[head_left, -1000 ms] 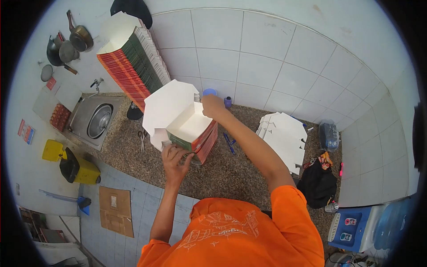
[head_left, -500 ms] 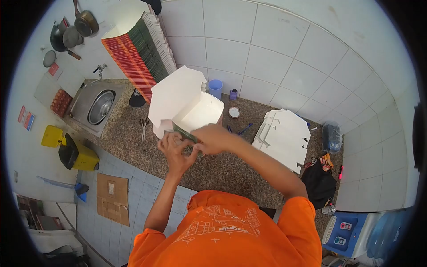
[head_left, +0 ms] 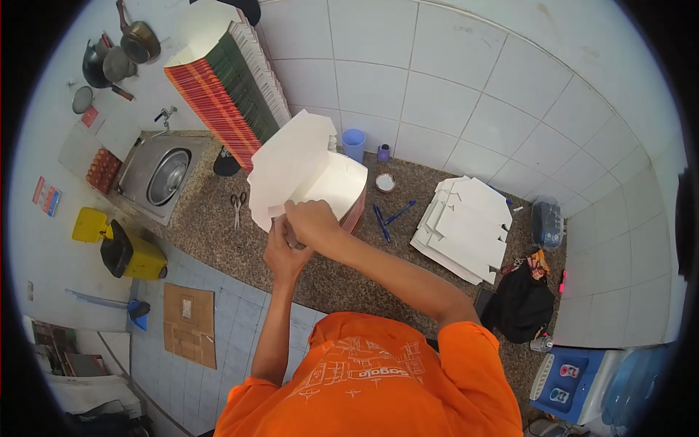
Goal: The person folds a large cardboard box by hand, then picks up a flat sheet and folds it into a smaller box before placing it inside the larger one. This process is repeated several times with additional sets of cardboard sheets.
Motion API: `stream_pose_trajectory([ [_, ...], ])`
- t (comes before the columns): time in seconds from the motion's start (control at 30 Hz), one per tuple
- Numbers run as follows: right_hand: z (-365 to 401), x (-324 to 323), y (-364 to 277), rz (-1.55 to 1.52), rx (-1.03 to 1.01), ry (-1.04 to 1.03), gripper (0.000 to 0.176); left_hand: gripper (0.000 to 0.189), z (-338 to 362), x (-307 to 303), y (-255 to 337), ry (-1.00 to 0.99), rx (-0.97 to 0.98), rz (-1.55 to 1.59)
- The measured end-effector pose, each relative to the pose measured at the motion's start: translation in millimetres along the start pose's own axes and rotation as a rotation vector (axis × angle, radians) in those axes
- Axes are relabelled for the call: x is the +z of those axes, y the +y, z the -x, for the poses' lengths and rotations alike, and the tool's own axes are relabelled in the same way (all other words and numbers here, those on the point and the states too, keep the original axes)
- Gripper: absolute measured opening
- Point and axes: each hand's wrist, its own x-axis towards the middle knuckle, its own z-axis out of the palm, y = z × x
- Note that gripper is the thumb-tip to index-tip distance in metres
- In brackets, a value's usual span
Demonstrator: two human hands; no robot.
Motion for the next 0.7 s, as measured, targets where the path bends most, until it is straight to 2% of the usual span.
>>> stream_pose_trajectory([
  [0.13, 8, 25, -1, -0.037, -0.004, 0.027, 0.027, 0.073, 1, 18, -15, 0.062, 0.014, 0.145],
  [0.2, 10, 26, 3, -0.051, 0.029, 0.031, 0.030, 0.076, 3, 22, -21, 0.083, 0.173, 0.136],
  [0.23, 11, 21, 5, -0.066, 0.050, -0.025, 0.033, 0.076, 8, 21, -14, 0.079, 0.182, 0.138],
  [0.3, 8, 8, 11, -0.088, 0.084, -0.064, 0.036, 0.079, 22, 19, 1, 0.070, 0.027, 0.332],
  [0.33, 1, -2, 21, -0.066, 0.141, 0.038, 0.038, 0.079, 23, 18, 3, 0.060, 0.039, 0.332],
  [0.4, -16, -25, 52, 0.072, 0.217, 0.279, 0.039, 0.081, 31, 18, 7, 0.114, 0.329, 0.056],
  [0.43, -31, -25, 81, 0.145, 0.190, 0.385, 0.039, 0.068, 31, 17, 13, 0.089, 0.372, 0.025],
  [0.47, -40, -27, 104, 0.116, 0.264, 0.316, 0.041, 0.068, 31, 15, 19, 0.078, 0.368, 0.026],
  [0.53, -46, -27, 132, 0.089, 0.342, 0.255, 0.043, 0.049, 25, 15, 30, -0.017, 0.465, -0.099],
  [0.6, -46, -24, 148, -0.228, 0.503, -0.140, 0.048, 0.042, 22, 19, 23, -0.027, 0.473, -0.083],
  [0.63, -47, -25, 153, -0.222, 0.506, -0.136, 0.048, 0.035, 20, 23, 21, -0.027, 0.475, -0.065],
  [0.7, -40, -19, 157, -0.353, 0.448, -0.041, 0.054, 0.035, 24, 23, 18, -0.043, 0.468, -0.062],
])
